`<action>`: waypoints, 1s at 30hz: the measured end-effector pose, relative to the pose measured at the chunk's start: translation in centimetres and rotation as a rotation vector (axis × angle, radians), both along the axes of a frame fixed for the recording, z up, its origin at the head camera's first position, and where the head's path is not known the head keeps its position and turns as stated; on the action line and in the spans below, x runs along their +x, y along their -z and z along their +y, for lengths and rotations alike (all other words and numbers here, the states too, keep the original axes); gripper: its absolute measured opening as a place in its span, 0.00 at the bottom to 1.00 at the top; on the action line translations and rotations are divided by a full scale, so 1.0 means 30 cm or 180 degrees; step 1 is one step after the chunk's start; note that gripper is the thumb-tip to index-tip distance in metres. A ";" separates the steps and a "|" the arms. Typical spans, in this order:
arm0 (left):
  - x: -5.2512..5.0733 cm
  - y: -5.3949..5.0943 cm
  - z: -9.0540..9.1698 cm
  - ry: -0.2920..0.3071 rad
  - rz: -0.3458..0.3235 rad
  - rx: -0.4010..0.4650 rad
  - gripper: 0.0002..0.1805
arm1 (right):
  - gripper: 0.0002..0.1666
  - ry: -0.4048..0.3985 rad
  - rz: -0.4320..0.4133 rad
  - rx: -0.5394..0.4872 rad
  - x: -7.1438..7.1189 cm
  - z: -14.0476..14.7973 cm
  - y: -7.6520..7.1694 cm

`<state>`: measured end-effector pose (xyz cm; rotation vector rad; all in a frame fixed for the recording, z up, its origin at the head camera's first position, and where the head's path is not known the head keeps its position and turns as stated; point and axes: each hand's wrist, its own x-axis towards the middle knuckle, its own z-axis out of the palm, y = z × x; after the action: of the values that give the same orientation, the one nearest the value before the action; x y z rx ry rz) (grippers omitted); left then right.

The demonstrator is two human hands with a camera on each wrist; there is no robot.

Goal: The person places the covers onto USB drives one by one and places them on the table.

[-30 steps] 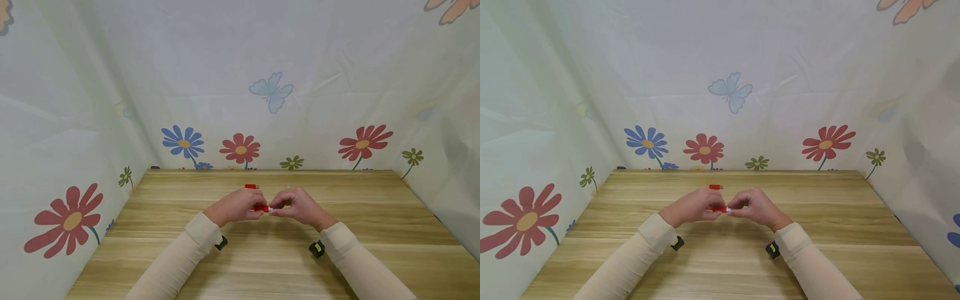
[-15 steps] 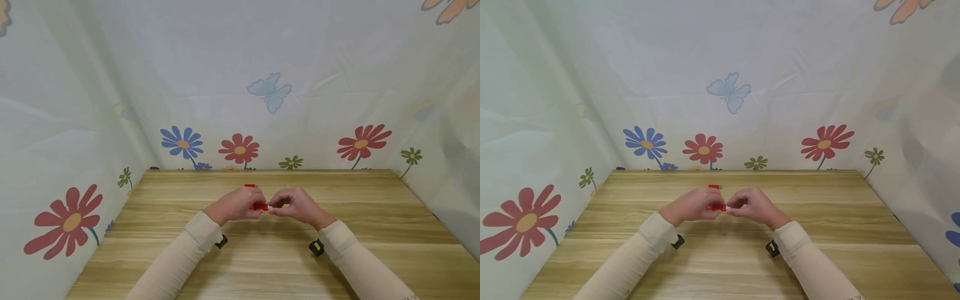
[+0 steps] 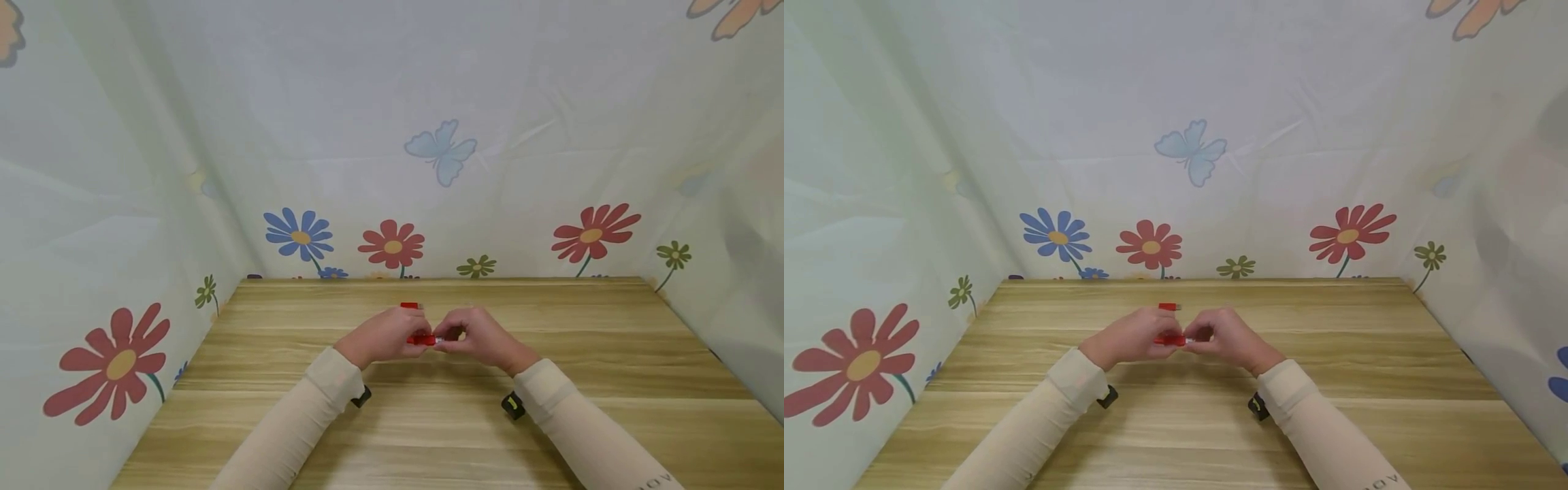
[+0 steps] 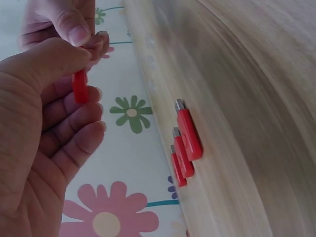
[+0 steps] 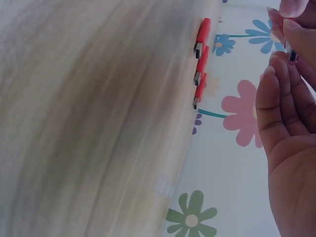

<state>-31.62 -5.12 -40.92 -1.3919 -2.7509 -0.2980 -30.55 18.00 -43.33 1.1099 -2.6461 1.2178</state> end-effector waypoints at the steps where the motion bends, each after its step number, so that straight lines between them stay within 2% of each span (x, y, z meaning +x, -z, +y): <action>1: -0.002 0.005 -0.001 -0.0024 -0.0027 -0.0007 0.12 | 0.10 0.0006 -0.0013 0.0018 -0.002 -0.003 0.004; 10: -0.034 0.068 -0.009 -0.0081 -0.0284 -0.0090 0.08 | 0.07 0.0084 -0.0188 0.0253 -0.012 -0.032 0.051; 15: -0.044 0.103 -0.010 -0.0076 -0.0394 -0.0124 0.07 | 0.06 0.0080 -0.0129 0.0420 -0.007 -0.048 0.059; 19: -0.045 0.121 -0.006 -0.0100 -0.0491 -0.0163 0.07 | 0.05 0.0095 -0.0183 0.0532 -0.006 -0.056 0.064; 26: -0.042 0.140 0.000 -0.0102 -0.0472 -0.0329 0.07 | 0.05 0.0136 -0.0426 0.0735 -0.005 -0.070 0.064; 30: -0.042 0.147 0.004 -0.0119 -0.0463 -0.0374 0.08 | 0.05 0.0129 -0.0472 0.0788 -0.007 -0.075 0.060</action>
<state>-32.88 -5.00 -45.34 -1.3951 -2.9531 -0.2493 -30.77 15.74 -45.12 1.0239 -2.9819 1.0246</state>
